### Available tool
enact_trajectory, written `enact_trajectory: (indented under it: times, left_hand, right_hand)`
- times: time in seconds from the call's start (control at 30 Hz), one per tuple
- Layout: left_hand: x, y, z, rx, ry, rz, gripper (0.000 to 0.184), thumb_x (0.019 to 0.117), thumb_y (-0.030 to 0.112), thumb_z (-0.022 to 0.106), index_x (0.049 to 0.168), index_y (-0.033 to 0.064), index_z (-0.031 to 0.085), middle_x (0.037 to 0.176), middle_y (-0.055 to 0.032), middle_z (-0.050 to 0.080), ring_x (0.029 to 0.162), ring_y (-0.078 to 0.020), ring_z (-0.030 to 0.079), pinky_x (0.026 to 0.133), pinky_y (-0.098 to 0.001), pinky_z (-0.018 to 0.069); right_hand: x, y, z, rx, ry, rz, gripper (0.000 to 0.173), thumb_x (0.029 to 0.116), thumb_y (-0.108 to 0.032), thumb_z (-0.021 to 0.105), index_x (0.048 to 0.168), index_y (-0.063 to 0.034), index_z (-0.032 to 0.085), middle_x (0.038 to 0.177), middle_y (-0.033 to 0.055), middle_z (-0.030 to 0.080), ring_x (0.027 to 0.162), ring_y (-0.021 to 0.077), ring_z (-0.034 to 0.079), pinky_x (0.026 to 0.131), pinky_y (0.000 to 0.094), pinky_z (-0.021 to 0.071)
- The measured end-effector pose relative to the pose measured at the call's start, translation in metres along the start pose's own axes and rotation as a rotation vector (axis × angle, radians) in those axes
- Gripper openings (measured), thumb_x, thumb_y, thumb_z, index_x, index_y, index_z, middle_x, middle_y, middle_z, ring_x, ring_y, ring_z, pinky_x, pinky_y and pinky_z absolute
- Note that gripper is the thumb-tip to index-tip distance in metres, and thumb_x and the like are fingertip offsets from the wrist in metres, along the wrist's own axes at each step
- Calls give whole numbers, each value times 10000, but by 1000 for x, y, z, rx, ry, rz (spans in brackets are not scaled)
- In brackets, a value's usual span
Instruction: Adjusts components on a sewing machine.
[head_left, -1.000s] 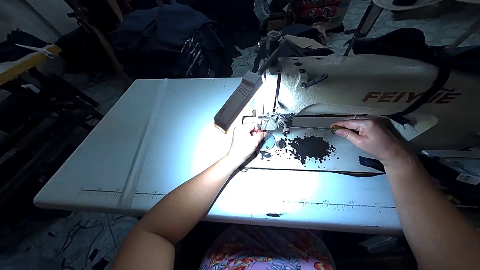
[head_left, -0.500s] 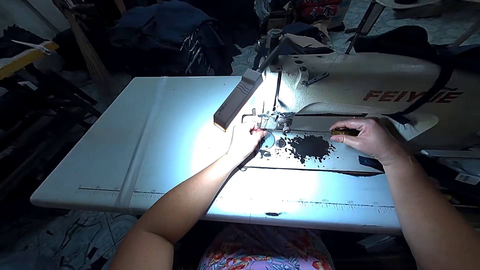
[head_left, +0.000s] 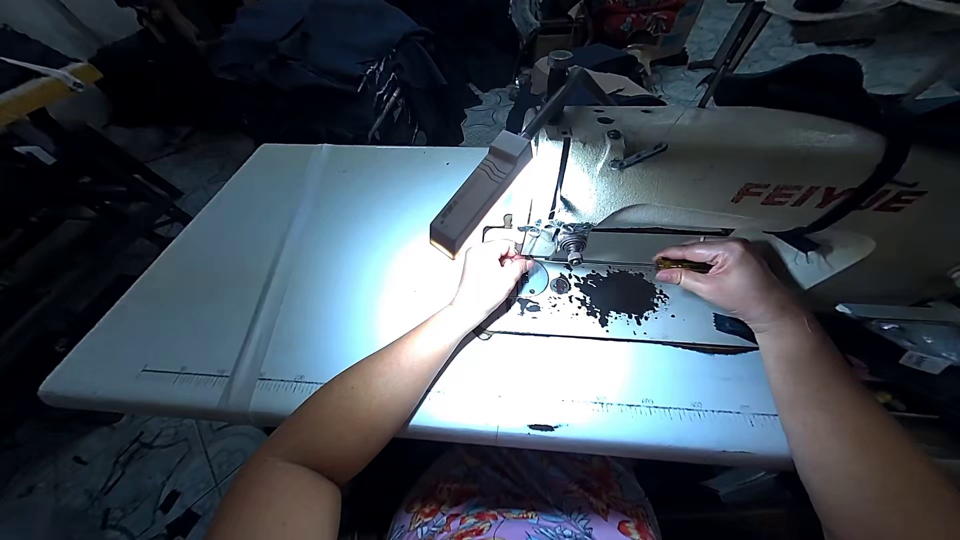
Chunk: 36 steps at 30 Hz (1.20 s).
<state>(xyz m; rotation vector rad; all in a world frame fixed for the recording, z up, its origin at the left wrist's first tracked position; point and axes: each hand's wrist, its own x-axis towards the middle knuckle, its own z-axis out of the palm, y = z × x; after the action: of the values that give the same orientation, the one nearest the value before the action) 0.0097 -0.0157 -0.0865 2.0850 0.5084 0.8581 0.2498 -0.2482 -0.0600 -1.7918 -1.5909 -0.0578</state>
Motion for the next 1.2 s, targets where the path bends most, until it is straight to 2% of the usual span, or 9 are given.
enact_trajectory:
  times: [0.2,0.33,0.5,0.7,0.93,1.1,1.2]
  left_hand:
    - [0,1,-1,5,-7,8,221,884,73,745,715,32,609,603,37,524,555,19,462,557,-168,389]
    - [0,3,-1,15,3,12,215,884,63,749,719,18,619,602,35,527,547,28,454,548,-153,383]
    - [0,2,-1,18,-6,4,222,890,68,745,718,26,611,602,37,525,548,24,456,552,-156,385]
    - [0,0,0,7,4,23,214,880,66,748,714,33,616,602,40,528,548,26,461,550,-154,388]
    - [0,0,-1,-3,-6,25,214,881,67,752,721,24,616,607,38,533,551,28,459,554,-151,388]
    - [0,-2,0,-2,4,30,217,878,59,747,715,27,609,605,38,526,551,27,457,552,-152,384]
    - [0,1,-1,3,-2,13,218,882,56,743,714,31,607,603,42,520,551,26,453,552,-154,382]
  right_hand:
    - [0,0,-1,1,3,-1,229,877,-132,716,1022,38,763,945,158,746,854,136,696,820,279,557]
    - [0,1,-1,-2,8,-2,238,877,-144,720,1027,36,765,952,166,744,866,158,700,832,301,558]
    - [1,0,-1,-9,21,-22,242,876,-160,712,1017,28,768,938,149,746,842,122,687,814,264,547]
    - [1,1,0,-30,39,-40,257,867,-155,725,1023,45,770,943,187,744,864,209,695,840,349,548]
    - [1,0,0,-36,39,-36,270,865,-153,733,1039,51,767,977,205,747,898,268,705,880,411,551]
    - [1,1,0,-35,43,-37,270,866,-155,735,1039,50,767,977,199,748,904,249,702,882,389,547]
    - [1,1,0,-33,48,-45,275,863,-155,739,1035,56,766,973,207,747,906,268,701,889,406,544]
